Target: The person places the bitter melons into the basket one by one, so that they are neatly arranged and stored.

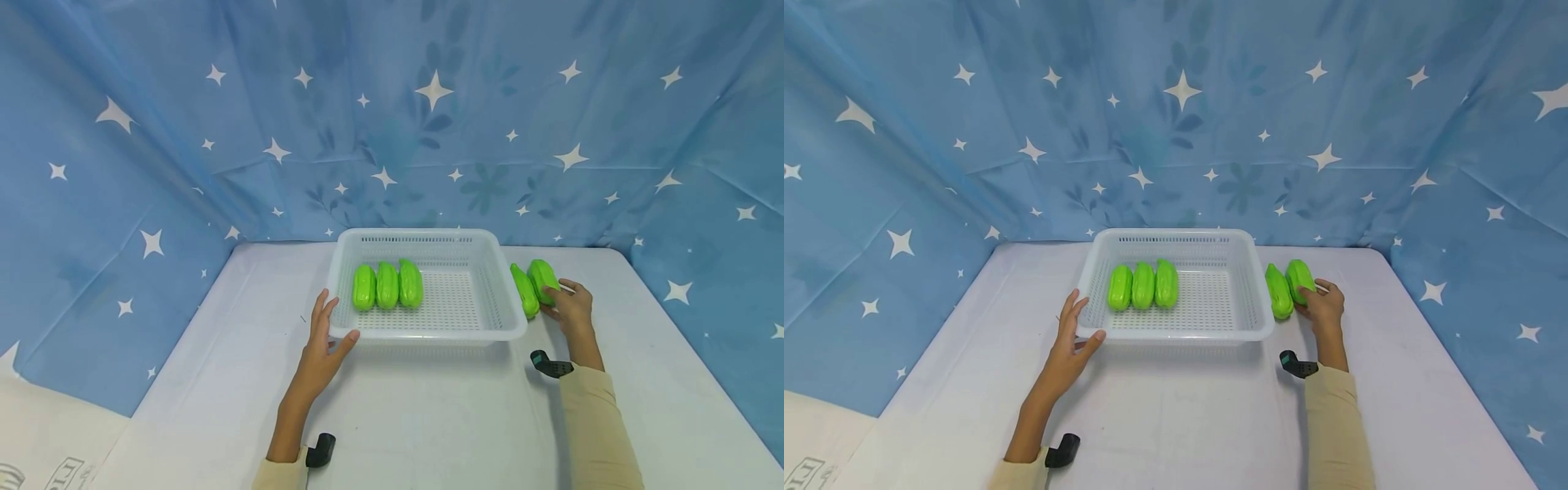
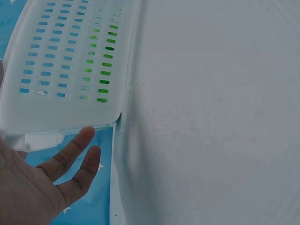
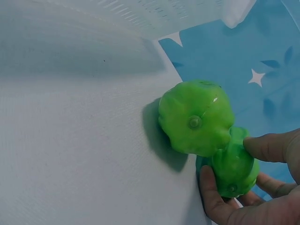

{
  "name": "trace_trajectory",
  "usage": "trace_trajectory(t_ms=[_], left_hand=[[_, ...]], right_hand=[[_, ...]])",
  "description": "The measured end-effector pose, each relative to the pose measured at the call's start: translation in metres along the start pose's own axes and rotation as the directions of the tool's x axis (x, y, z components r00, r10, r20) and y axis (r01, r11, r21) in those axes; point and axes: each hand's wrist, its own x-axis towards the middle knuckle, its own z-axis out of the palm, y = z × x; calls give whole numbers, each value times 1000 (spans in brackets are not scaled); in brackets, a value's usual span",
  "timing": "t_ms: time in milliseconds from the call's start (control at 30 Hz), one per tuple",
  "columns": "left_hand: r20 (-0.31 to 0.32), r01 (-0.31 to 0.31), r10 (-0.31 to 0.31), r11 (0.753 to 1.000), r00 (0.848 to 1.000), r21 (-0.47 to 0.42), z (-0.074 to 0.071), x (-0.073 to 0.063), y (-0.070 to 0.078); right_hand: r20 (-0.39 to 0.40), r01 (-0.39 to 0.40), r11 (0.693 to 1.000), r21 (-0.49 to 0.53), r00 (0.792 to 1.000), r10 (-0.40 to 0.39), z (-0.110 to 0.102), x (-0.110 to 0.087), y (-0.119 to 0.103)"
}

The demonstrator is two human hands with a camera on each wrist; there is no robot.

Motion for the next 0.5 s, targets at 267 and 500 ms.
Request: trace_trajectory(t_ms=[267,500], left_hand=[[5,-12,12,1000,1000,-3,0,0,-1],[0,-14,14,1000,1000,8,0,1,-2]], right_hand=[[-25,-32,998,58,999,33,-2,0,0],[-11,-46,987,151,999,48,-5,-1,-6]])
